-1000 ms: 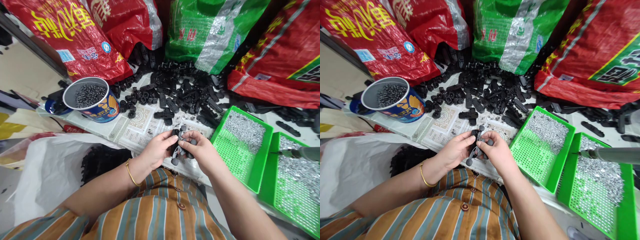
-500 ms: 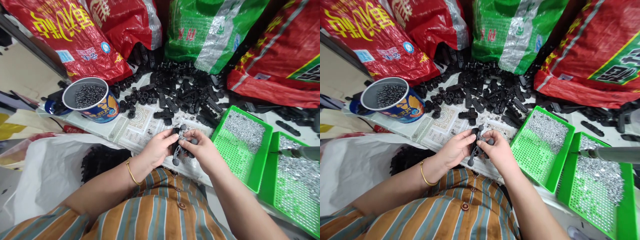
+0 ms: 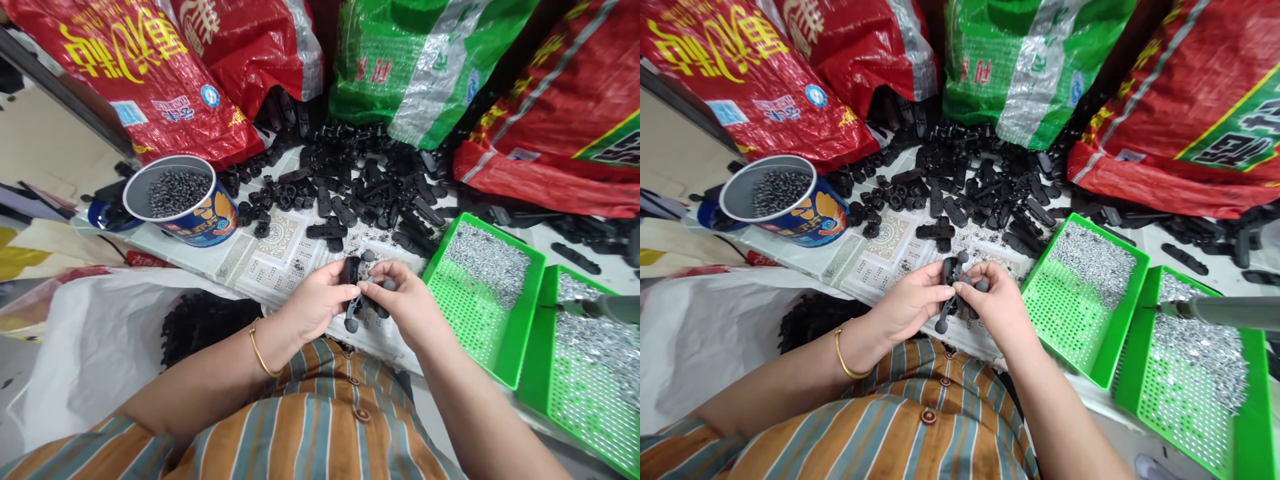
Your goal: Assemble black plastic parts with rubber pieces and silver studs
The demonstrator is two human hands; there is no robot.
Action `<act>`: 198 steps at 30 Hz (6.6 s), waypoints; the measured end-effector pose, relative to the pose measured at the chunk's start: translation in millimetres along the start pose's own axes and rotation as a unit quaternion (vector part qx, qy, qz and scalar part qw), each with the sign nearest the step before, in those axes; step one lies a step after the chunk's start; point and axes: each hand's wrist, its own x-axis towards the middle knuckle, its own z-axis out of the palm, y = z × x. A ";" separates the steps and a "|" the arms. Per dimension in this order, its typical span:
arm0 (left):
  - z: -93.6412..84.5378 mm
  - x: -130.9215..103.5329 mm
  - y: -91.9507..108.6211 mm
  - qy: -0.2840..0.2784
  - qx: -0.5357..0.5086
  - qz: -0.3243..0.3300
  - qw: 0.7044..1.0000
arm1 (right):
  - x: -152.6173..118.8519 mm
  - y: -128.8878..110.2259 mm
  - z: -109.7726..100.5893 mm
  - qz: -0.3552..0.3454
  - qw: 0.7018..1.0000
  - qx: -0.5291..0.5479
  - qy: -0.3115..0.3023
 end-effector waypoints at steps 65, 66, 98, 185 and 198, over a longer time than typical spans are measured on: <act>2.2 4.7 3.3 -0.016 -0.029 -0.023 0.999 | -6.2 -18.6 -8.8 0.041 0.995 0.051 -0.069; 2.2 4.8 3.1 -0.015 -0.027 -0.023 0.999 | -6.3 -19.1 -8.6 0.042 0.995 0.057 -0.070; 8.1 9.4 -6.7 0.032 -0.037 0.010 0.999 | -2.7 -8.9 -11.0 0.016 0.998 -0.056 -0.023; 7.2 6.8 -16.2 0.090 0.054 0.189 0.976 | -21.4 7.3 16.3 0.173 0.947 0.265 -0.048; 9.1 5.9 -18.4 0.091 0.018 0.188 0.978 | -20.4 4.4 17.3 0.163 0.949 0.267 -0.043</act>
